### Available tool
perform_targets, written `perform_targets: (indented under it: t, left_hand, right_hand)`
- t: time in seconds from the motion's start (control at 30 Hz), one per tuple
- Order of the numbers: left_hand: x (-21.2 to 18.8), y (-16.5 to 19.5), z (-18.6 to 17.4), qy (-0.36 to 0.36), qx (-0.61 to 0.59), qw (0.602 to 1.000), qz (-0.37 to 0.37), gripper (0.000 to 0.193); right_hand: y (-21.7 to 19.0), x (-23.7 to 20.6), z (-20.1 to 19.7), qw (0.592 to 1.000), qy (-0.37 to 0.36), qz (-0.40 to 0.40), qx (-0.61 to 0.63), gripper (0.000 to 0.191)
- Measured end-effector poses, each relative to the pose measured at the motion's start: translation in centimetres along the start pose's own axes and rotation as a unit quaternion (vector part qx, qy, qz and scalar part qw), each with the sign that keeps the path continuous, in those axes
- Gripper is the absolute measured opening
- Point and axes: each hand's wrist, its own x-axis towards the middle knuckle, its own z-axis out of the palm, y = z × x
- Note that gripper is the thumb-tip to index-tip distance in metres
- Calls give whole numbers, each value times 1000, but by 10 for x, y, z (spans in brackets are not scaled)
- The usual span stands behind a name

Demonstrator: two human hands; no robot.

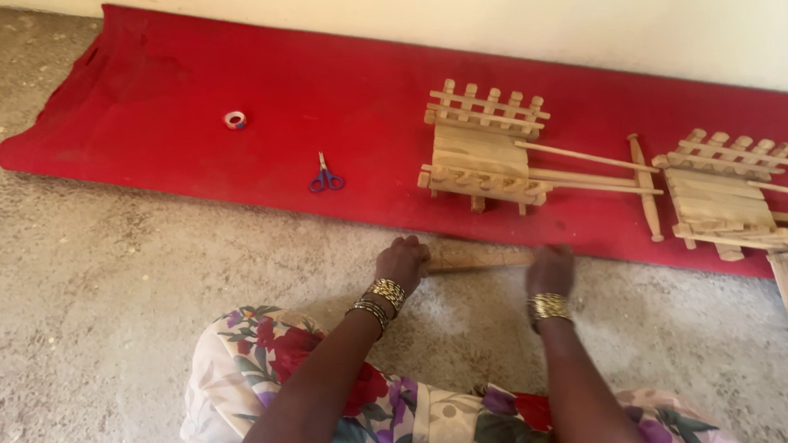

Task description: The person sits on the floor and works on a small wooden cart toy, handling a cylindrical wooden rod and wrapping tape around it by hand, then fitting the rod to the wooden cart parts. Scissors and a tape roll lie on the mat beside the work.

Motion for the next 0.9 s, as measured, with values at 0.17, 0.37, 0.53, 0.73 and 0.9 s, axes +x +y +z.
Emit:
perform_targets:
  t: [0.17,0.37,0.53,0.73,0.9]
  left_hand:
    - [0,2,-3,-6,17,1000,1,21]
    - [0,3,-3,-10,10,1000,-8,21]
    - [-4,-7,-10,-40,-14,999,-22,24]
    - [-17,-57,-31,-65,-7,998,10,34]
    - [-6,-71,-10,-11,-62,998,-5,9]
  right_hand:
    - [-35,-45,34,987,-32,-145,60,18]
    - [-43,-59,31,942,-46,-308,-123,12]
    - [-30,-31,2,988,-9,-112,-102,25]
    - [-25,-34,17,970,-2,-160,-184,16]
    - [-48,-55,52,962,-44,-234,-135,17]
